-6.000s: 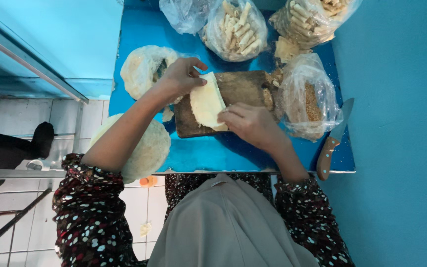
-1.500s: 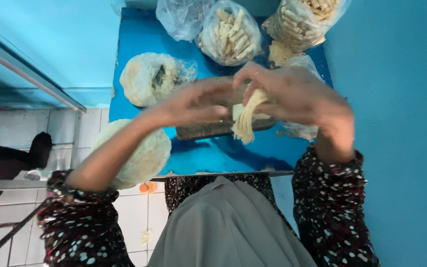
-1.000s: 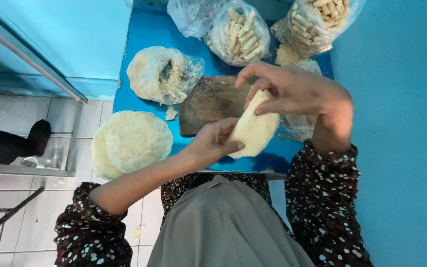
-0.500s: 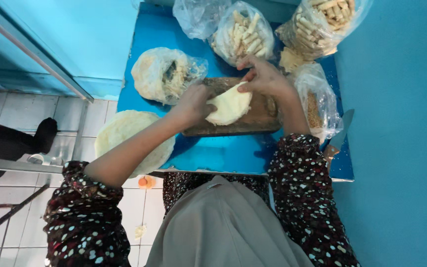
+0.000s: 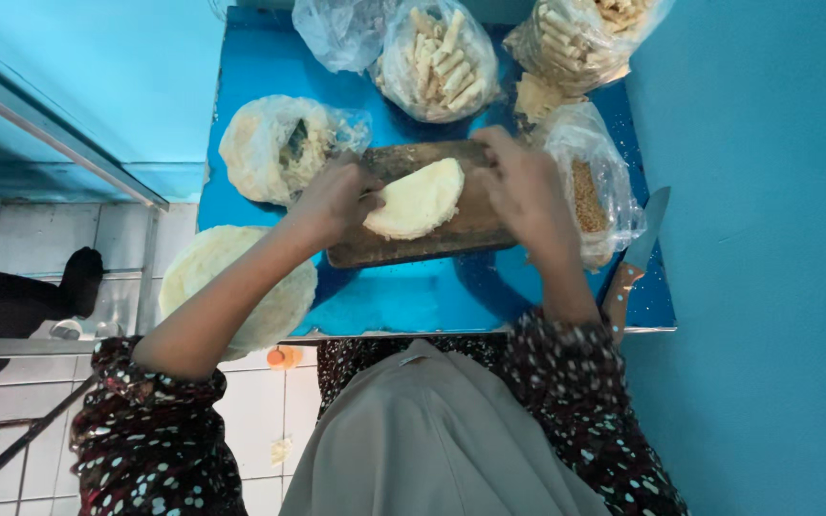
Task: The person peels thin layers apart from round flatbreads, folds and presses the pieces by hand, cuts a flatbread round in half with a knife on a wooden board, and places folded pieces into plastic bags on the table.
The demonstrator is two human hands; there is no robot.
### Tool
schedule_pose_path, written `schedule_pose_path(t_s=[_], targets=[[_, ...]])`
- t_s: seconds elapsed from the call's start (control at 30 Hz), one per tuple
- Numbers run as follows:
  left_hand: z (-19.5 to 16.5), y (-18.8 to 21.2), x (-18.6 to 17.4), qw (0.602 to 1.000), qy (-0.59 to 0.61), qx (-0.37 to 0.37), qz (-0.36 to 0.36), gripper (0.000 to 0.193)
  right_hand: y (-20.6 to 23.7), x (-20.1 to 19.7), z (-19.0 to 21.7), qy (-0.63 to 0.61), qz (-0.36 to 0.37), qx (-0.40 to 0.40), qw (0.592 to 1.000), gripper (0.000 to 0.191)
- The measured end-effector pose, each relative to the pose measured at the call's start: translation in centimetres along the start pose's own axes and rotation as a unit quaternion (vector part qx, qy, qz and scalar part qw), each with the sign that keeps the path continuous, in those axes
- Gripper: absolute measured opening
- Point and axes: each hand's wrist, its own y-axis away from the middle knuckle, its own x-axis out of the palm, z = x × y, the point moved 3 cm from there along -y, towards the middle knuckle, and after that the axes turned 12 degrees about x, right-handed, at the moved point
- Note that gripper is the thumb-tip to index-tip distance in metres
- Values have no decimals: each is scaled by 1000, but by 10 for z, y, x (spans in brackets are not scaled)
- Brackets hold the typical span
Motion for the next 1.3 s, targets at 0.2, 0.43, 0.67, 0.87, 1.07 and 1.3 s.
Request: schedule_pose_path(t_s=[0.2, 0.43, 0.67, 0.87, 1.07, 1.3], targets=[[-3, -6, -8, 1000, 22, 8, -11, 20, 114, -64, 1, 164, -220, 85, 958, 39], [-4, -35, 15, 999, 18, 24, 22, 18, 159, -51, -56, 243, -158, 219, 932, 77], [-10, -46, 10, 995, 73, -45, 47, 27, 167, -53, -89, 198, -177, 212, 940, 82], [-30, -47, 2, 996, -6, -71, 54, 44, 175, -63, -95, 130, -173, 264, 940, 72], [-24, -39, 5, 999, 28, 26, -19, 43, 181, -69, -96, 36, -253, 301, 919, 48], [17, -10, -16, 996, 51, -59, 51, 27, 202, -61, -51, -60, -322, 173, 929, 78]])
